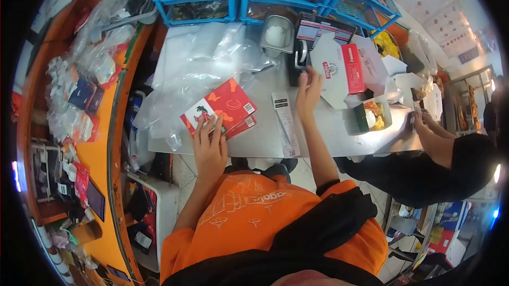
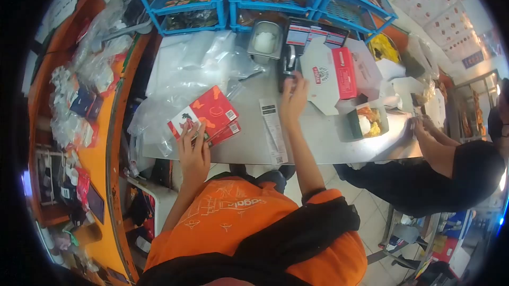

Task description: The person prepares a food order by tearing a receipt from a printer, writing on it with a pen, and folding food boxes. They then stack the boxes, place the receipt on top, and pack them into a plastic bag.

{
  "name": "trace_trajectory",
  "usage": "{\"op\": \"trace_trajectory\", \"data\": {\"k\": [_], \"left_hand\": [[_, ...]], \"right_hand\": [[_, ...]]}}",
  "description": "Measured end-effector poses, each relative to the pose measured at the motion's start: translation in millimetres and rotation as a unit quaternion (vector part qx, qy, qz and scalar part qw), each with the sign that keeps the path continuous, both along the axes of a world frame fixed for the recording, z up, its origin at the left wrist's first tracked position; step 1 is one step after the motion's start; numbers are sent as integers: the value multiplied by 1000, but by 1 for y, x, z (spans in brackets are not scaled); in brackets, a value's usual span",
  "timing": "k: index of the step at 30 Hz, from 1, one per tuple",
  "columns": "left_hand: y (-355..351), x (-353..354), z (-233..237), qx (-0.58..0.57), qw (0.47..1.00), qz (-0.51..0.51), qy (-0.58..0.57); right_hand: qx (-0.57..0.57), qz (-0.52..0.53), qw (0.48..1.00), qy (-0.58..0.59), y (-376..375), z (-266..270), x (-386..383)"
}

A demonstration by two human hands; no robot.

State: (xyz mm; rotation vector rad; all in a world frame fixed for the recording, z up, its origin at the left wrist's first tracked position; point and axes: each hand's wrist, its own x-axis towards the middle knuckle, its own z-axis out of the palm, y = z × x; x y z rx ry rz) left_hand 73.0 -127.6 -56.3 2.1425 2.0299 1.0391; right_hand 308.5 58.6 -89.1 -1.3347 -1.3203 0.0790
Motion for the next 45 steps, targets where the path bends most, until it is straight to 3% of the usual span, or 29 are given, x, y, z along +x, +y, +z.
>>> {"op": "trace_trajectory", "data": {"k": [2, 3, 4, 5, 7, 10, 12, 13, 15, 16, 18, 19, 21, 23, 24, 26, 27, 29, 30, 31, 32, 33, 34, 35, 37, 41, 43, 44, 45], "left_hand": [[0, 2, -3, 7, 1000, -2, -4], [0, 2, -4, 12, 1000, 2, -4], [0, 1, -4, 12, 1000, 0, 3], [-1, 1, -3, 15, 1000, -3, 5], [0, 2, -2, 1, 1000, -1, -1], [0, 4, -2, 5, 1000, 4, 3], [0, 4, -3, 0, 1000, 8, 11], [0, 5, -3, -7, 1000, 14, 20], [-1, 7, 2, -24, 1000, 3, 16], [-1, 8, 3, -25, 999, 14, 13], [-1, 14, 13, -37, 999, 24, -1], [-2, 20, 19, -33, 999, 10, -2], [-10, 35, 27, 12, 992, 111, -65], [-15, 52, 27, 64, 990, 119, -26], [-17, 61, 15, 108, 990, 85, -27], [-10, 91, -7, 201, 979, 9, -37], [-1, 110, -16, 174, 982, -54, -54], [23, 156, -19, 84, 975, -164, -123], [39, 185, -13, 20, 962, -211, -174], [52, 217, -1, -62, 951, -191, -235], [65, 245, 10, -143, 930, -169, -293], [77, 267, 10, -145, 935, -155, -286], [87, 282, 4, -146, 938, -140, -280], [97, 289, -6, -145, 940, -133, -280], [107, 295, -22, -129, 973, -89, -170], [95, 293, -17, 2, 996, -66, -56], [87, 299, -33, -122, 983, -62, -125], [89, 303, -49, -122, 983, -58, -124], [91, 309, -56, -184, 946, -64, -259]], "right_hand": [[-129, -3, 981, -144, 58, -31, 49], [-128, -9, 981, -143, 66, -29, 55], [-198, 101, 975, 0, 73, -27, 60], [-259, 208, 932, 144, 76, -27, 64], [-207, 257, 931, 156, 62, -27, 71], [-201, 211, 954, 72, 31, -49, 71], [-85, 49, 995, 36, 29, -91, 57], [-86, 42, 995, 35, 31, -82, 58], [-221, 47, 950, -214, 35, -60, 70], [-225, 34, 951, -209, 28, -57, 74], [-241, 140, 949, -148, 15, -45, 88], [-239, 126, 952, -146, 0, -28, 99], [-67, -5, 988, -140, -52, 8, 117], [-12, -221, 934, -282, -78, 19, 167], [-15, -224, 933, -282, -85, 13, 193], [-198, -219, 916, -272, -98, -8, 237], [-200, -218, 915, -273, -103, -11, 242], [-170, -34, 959, -225, -112, -17, 240], [-280, 65, 947, -146, -120, 5, 236], [-281, 70, 946, -143, -121, 12, 241], [-189, 52, 968, -153, -116, 16, 248], [-95, 34, 982, -162, -107, 18, 256], [-79, 0, 993, -86, -93, 18, 269], [-80, 7, 993, -85, -77, 20, 285], [-9, -53, 985, -164, -56, 24, 317], [-118, 27, 991, -63, -81, -13, 352], [-127, 36, 991, 7, -106, -43, 345], [-128, 40, 991, 8, -112, -49, 339], [-145, 51, 978, 144, -115, -50, 331]]}}
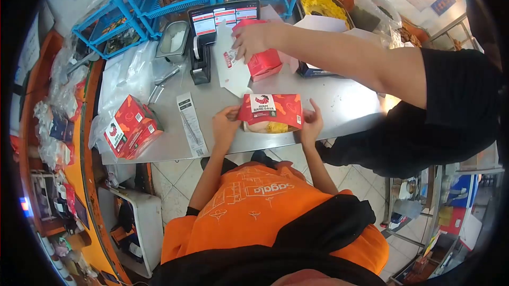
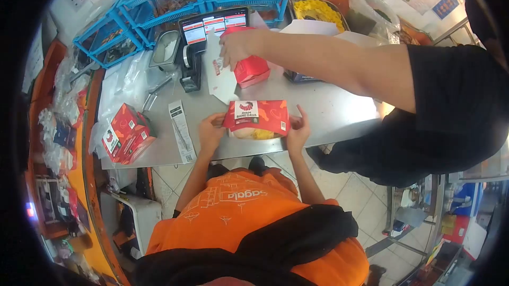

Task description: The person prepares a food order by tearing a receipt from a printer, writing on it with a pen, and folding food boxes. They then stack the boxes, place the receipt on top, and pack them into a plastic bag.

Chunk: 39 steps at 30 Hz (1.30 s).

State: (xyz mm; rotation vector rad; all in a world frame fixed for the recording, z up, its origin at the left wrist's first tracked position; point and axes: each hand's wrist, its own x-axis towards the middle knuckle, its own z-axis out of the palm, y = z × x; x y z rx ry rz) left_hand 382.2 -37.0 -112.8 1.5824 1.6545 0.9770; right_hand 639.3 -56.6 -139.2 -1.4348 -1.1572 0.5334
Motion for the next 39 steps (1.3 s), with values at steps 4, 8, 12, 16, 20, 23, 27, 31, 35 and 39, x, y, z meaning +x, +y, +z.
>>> {"op": "trace_trajectory", "data": {"k": [4, 8, 12, 16, 20, 23, 27, 31, 35, 39], "left_hand": [[-3, 0, 17, -139, 968, -3, -207], [6, -7, -2, -147, 946, -53, -285], [17, 11, 69, -293, 950, -51, -100], [-9, 46, 48, -150, 963, -7, 224], [-16, 57, -5, -76, 956, 58, 279], [-7, 36, -6, 234, 937, -30, 257], [19, 18, 7, 280, 841, -355, 296], [29, 21, 5, 181, 856, -425, 231], [-13, 35, 12, 248, 853, -317, 331], [-22, 54, -13, 224, 881, -232, 347]], "right_hand": [[-61, -4, 994, 94, -12, 43, -1], [-126, -2, 989, 80, -12, 37, 4], [-126, 142, 982, -24, -14, 19, 34], [-267, 129, 872, 390, -15, 67, 34], [-202, 152, 965, 67, -13, 14, -6], [-54, 146, 980, -123, -2, 14, 3], [58, 391, 869, -297, 13, 34, 35], [52, 399, 865, -301, 15, 25, 34], [91, 358, 879, -302, 2, 41, 25], [103, 184, 974, -86, -28, 33, 3]]}}
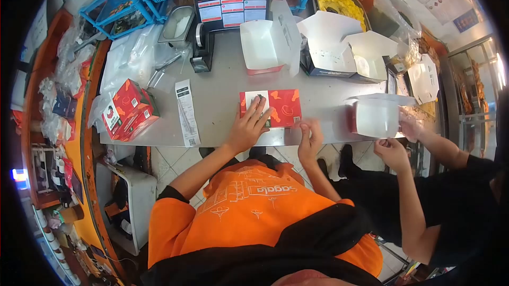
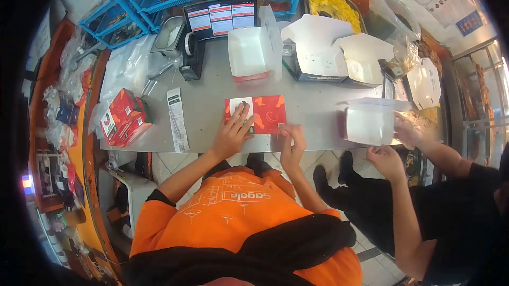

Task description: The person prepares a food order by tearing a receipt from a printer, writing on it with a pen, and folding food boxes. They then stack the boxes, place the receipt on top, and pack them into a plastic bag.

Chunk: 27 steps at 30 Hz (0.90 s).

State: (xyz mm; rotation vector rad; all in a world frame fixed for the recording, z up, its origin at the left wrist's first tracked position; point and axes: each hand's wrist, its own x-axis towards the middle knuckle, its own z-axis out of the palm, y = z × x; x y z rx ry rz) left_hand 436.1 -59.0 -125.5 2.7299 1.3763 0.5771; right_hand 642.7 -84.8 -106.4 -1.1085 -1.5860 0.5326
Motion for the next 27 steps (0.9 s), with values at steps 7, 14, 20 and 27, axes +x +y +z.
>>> {"op": "trace_trajectory", "data": {"k": [7, 14, 20, 27], "left_hand": [[-1, 0, 10, 104, 994, 2, 45], [-10, 5, -13, -149, 835, 181, -498], [-27, -55, 8, -246, 741, 234, -579], [-58, -276, 134, -19, 642, 387, -661]], "right_hand": [[-301, 18, 919, 254, 2, -6, -40], [-18, -106, 991, -76, 7, -30, 3], [-133, -133, 982, 16, 19, 0, -64], [-77, 221, 970, 72, 86, 89, -292]]}}
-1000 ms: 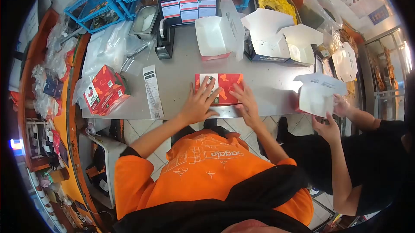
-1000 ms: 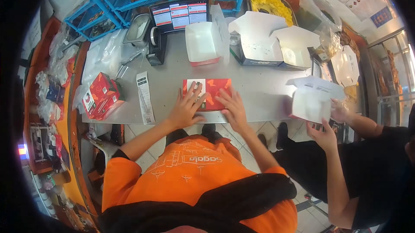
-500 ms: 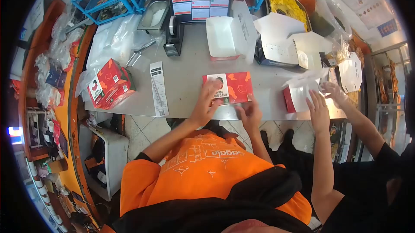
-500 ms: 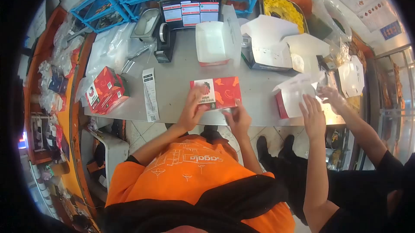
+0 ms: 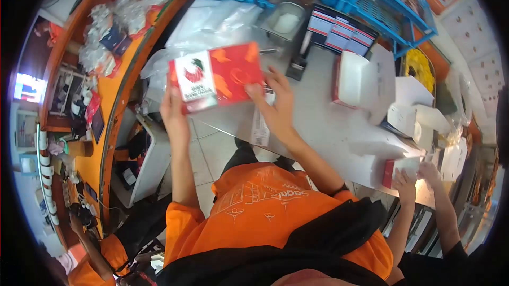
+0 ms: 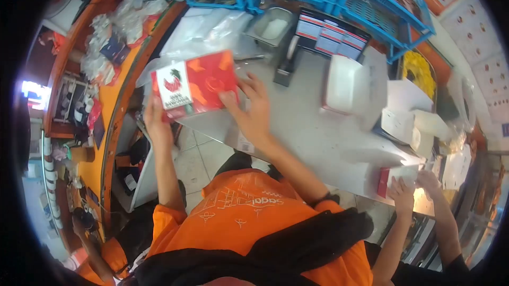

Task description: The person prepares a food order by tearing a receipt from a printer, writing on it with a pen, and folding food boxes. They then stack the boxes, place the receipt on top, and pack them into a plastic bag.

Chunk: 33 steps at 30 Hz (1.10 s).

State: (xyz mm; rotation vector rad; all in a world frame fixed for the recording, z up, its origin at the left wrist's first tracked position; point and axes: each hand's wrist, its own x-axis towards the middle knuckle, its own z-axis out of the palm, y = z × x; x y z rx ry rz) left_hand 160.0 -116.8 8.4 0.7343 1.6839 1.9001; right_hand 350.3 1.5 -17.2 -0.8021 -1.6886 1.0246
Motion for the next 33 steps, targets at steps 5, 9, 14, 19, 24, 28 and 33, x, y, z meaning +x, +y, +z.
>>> {"op": "trace_trajectory", "data": {"k": [5, 9, 14, 19, 24, 28, 33], "left_hand": [[-8, -105, -67, -147, 989, 10, 26], [-10, -89, -54, -116, 989, 14, -91], [-3, -108, -44, -136, 983, -106, -59], [-11, -109, -40, -144, 983, -108, -33], [-21, -117, -47, -125, 989, -41, -65], [-35, -141, -59, -143, 987, -8, -70], [-41, -144, -59, -100, 990, 52, -82]], "right_hand": [[-216, 137, 966, -40, 25, -25, -96], [-372, 191, 903, 94, 8, -46, -99], [-278, 96, 954, 60, 7, -57, -66], [4, -362, 890, -278, 111, -93, 25], [-158, -160, 973, -45, 127, -90, 44], [42, -224, 959, -169, 95, -110, 46], [50, -214, 936, -275, 101, -117, 53]]}}
